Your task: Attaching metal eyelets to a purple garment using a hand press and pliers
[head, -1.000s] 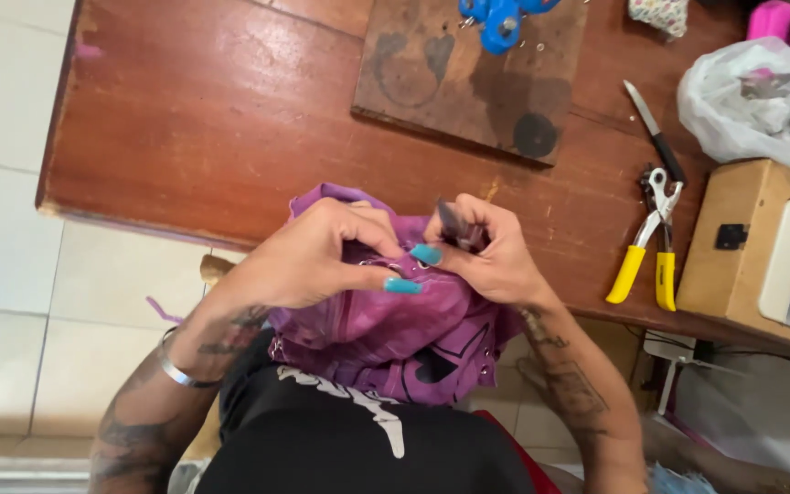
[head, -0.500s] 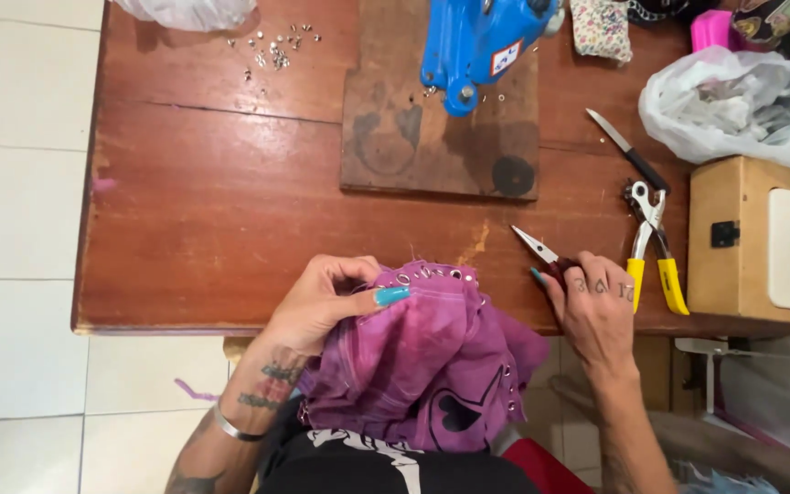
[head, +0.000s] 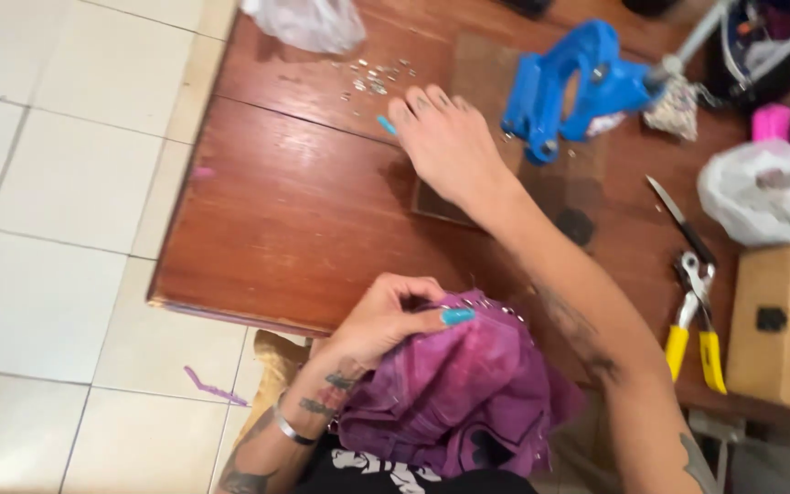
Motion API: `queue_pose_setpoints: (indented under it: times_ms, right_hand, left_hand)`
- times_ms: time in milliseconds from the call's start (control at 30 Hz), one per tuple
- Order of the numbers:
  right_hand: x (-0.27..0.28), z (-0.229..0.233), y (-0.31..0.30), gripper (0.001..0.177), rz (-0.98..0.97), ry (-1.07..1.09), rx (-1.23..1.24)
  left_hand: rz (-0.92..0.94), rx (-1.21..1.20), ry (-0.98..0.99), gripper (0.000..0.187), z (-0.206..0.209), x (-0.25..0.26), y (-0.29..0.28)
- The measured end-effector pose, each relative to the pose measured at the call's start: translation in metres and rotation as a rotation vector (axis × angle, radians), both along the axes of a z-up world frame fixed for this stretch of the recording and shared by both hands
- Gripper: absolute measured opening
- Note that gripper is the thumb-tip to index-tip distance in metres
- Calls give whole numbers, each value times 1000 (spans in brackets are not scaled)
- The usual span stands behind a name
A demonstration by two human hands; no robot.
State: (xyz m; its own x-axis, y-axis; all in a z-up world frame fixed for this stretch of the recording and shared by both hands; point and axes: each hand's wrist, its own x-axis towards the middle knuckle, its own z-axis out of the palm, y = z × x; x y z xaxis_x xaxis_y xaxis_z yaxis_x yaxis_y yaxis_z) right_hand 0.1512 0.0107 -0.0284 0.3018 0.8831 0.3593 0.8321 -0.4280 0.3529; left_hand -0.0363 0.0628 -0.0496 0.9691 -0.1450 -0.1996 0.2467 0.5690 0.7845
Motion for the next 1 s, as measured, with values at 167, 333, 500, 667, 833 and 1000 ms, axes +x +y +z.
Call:
queue_pose_setpoints:
  times_ms: [167, 333, 500, 667, 833, 1000]
  right_hand:
    - [29, -22, 49, 27, 68, -27, -117]
    - [39, -32, 57, 25, 181, -22, -141]
    - [31, -25, 53, 18, 220, -43, -122]
    - [-3, 21, -5, 20, 265, 247, -120]
    - [-86, 79, -98, 15, 386, 487, -25]
    - [-119, 58, -151, 25, 314, 396, -177]
  left_hand:
    - [-30, -54, 0, 9, 6, 0, 4]
    - [-57, -54, -12, 8, 3, 0, 5]
    - [-55, -29, 18, 8, 9, -1, 6]
    - [-55, 63, -31, 8, 8, -4, 3]
    - [86, 482, -106, 9, 30, -9, -2]
    - [24, 791, -164, 9, 62, -17, -15]
